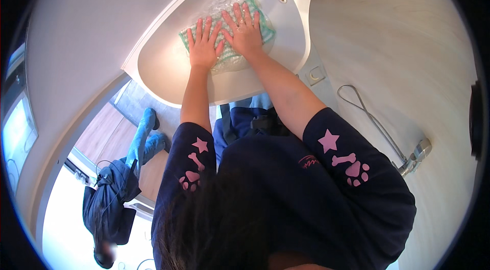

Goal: Cleaning the sink, walls, and toilet area in a bathroom using a rag.

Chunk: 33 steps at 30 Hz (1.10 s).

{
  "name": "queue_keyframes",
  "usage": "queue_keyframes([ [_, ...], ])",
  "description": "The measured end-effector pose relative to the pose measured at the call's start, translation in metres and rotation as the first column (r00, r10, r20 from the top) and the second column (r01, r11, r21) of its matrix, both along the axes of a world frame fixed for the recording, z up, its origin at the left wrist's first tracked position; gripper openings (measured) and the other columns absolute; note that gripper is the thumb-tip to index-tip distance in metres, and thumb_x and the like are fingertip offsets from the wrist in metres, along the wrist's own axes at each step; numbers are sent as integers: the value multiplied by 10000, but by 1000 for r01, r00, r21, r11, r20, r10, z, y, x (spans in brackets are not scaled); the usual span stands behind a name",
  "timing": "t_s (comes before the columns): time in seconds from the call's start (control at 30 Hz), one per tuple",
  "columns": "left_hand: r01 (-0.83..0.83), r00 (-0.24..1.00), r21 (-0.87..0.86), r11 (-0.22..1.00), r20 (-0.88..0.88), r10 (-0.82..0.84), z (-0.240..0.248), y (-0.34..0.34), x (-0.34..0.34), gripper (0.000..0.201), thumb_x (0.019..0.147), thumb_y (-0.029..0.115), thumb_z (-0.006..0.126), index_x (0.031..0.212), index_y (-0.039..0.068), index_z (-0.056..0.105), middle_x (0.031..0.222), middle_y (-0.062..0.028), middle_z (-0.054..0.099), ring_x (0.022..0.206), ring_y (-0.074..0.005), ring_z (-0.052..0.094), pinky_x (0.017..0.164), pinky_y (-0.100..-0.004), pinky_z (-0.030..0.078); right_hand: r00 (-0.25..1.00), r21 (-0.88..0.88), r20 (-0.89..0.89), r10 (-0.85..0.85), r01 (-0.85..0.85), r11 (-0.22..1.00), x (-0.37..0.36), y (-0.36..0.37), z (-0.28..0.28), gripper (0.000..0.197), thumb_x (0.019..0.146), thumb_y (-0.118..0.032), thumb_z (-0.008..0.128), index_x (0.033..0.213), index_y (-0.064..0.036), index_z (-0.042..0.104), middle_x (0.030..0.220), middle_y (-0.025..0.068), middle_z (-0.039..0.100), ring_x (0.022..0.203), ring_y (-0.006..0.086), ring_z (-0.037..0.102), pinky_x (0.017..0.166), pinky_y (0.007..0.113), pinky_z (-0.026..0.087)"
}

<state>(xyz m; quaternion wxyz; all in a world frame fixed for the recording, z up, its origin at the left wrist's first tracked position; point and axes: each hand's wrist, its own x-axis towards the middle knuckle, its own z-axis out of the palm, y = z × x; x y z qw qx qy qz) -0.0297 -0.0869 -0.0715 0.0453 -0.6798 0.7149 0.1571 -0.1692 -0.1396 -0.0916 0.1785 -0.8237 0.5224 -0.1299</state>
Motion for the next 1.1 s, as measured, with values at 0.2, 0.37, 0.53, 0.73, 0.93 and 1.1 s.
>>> queue_keyframes([
  [0.2,23,1000,14,1000,-13,-23,-2,-6,4,578,831,393,426,1358,246,240,1433,-21,162,1325,-252,102,1051,-494,70,997,63,-72,35,-31,998,6,-2,1,554,800,-409,510,1311,-260,354,1412,72,217,1285,317,210,1006,554,143],
  [0.37,44,999,28,999,15,-44,0,-8,9,568,834,393,421,1355,243,250,1431,-27,165,1322,-257,112,1050,-495,78,992,100,-114,62,-51,994,12,-3,3,555,814,-415,481,1326,-266,328,1415,74,210,1297,309,184,1012,550,125],
  [0.53,44,998,-53,998,-40,-46,1,-12,14,556,837,398,415,1350,242,267,1432,-32,163,1318,-265,126,1043,-499,91,995,26,-55,87,-85,996,5,-10,-2,523,811,-376,506,1299,-244,370,1395,99,245,1294,303,186,1014,538,142],
  [0.73,-24,999,-208,978,24,30,27,-23,30,517,787,272,533,1274,209,372,1315,-57,358,1223,-248,320,969,-474,254,984,-179,-112,140,-159,971,-4,-50,29,389,759,-206,557,1137,-123,524,1248,126,433,1205,295,331,1001,482,198],
  [0.93,-114,971,43,993,215,102,21,-30,57,343,710,158,589,1045,149,519,1009,-40,535,970,-216,492,749,-384,423,844,-42,-430,319,-372,927,-12,-99,42,249,673,-73,545,919,-73,581,887,70,558,949,226,468,929,384,278],
  [1.1,-114,990,41,993,84,110,34,-13,76,180,688,114,604,864,115,563,922,-47,576,923,-241,534,742,-378,438,806,91,-450,384,-387,918,-18,-96,57,200,666,-80,553,861,-89,597,892,76,575,961,225,487,880,364,330],
])
